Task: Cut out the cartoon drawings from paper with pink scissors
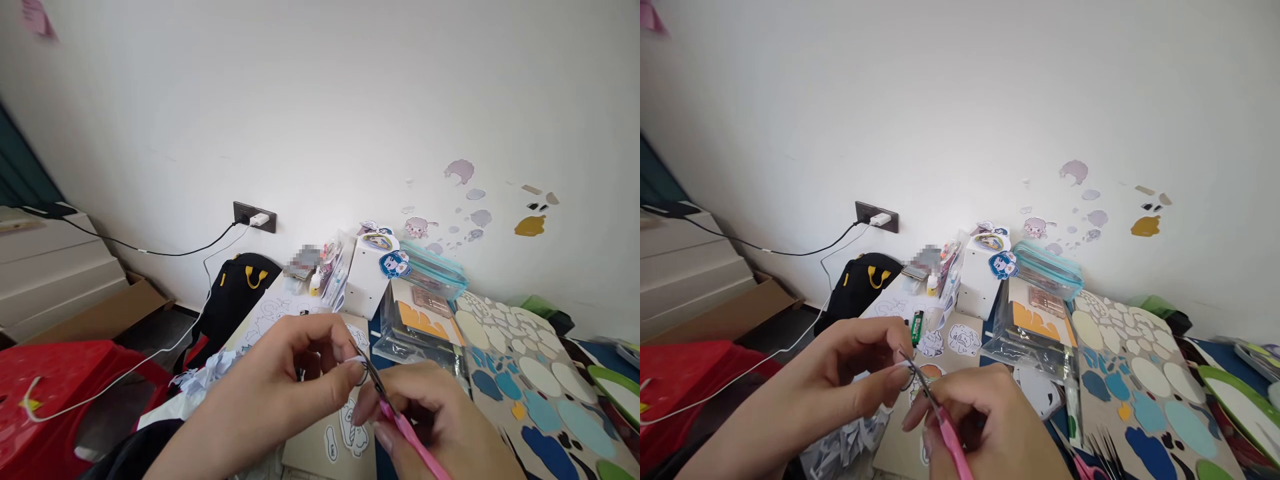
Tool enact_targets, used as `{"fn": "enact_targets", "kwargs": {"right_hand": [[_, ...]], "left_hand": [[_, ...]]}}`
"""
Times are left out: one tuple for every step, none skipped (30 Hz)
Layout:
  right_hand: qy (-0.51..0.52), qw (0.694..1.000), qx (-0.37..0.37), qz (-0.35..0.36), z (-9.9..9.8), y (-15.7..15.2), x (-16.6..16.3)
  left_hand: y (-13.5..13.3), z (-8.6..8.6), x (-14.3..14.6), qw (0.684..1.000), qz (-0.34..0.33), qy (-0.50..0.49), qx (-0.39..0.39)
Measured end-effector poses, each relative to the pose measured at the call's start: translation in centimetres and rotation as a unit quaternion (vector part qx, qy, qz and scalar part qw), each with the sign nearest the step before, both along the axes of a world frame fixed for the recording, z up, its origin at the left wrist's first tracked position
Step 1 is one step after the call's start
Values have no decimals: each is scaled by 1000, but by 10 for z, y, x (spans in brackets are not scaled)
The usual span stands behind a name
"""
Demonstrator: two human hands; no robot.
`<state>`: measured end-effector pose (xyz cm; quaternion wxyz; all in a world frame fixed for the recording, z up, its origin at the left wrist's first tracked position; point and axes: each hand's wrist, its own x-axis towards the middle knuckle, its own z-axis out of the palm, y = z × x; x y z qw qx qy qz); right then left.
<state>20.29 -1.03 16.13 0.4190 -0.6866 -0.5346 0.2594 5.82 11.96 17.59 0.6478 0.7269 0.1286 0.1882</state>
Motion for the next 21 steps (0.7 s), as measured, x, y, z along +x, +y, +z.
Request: {"fn": "enact_targets", "kwargs": {"right_hand": [[12, 1000, 5, 13, 0, 3, 0], [22, 999, 16, 23, -1, 5, 0], [28, 999, 30, 29, -2, 8, -1], [28, 998, 48, 29, -4, 11, -2], [21, 997, 69, 23, -6, 13, -3], [10, 996, 92, 14, -8, 15, -4], [-1, 993, 117, 5, -10, 17, -5], [-12, 990, 139, 0, -12, 19, -7], [-21, 987, 161, -3, -13, 20, -8], [-28, 983, 182, -7, -14, 21, -9], [-32, 979, 200, -9, -14, 22, -10], [-35, 977, 211, -12, -14, 23, -10], [-37, 975, 219, -16, -13, 23, -11], [-36, 974, 223, -18, -12, 23, -11], [-30, 975, 221, -15, -11, 22, -11], [-20, 978, 210, -7, -10, 21, -11], [-6, 982, 191, 5, -10, 20, -10], [12, 986, 169, 12, -10, 18, -10], [33, 989, 147, 15, -11, 16, -9], [55, 990, 127, 13, -13, 14, -9], [78, 991, 112, 6, -14, 12, -10]], "left_hand": [[0, -1, 1, 1000, 5, -8, -6], [-1, -3, 3, 1000, 13, -13, -10], [-3, -4, 5, 999, 26, -17, -12], [-5, -5, 8, 999, 46, -19, -11], [-7, -6, 10, 998, 66, -23, -6], [-9, -7, 13, 996, 84, -30, -3], [-11, -7, 15, 994, 98, -37, -2], [-14, -7, 17, 993, 111, -44, -1], [-16, -7, 18, 991, 123, -52, 1], [-18, -7, 19, 990, 133, -56, 6], [-20, -7, 19, 988, 143, -58, 12], [-21, -7, 19, 987, 152, -59, 16], [-22, -7, 19, 986, 156, -59, 18], [-23, -7, 19, 985, 158, -61, 15], [-23, -6, 19, 986, 153, -66, 7], [-23, -6, 19, 987, 145, -72, -7], [-23, -6, 18, 988, 133, -81, -23], [-23, -6, 18, 988, 119, -91, -40], [-22, -5, 17, 988, 105, -100, -59], [-22, -5, 17, 987, 93, -107, -78], [-22, -4, 16, 985, 84, -112, -96]]}}
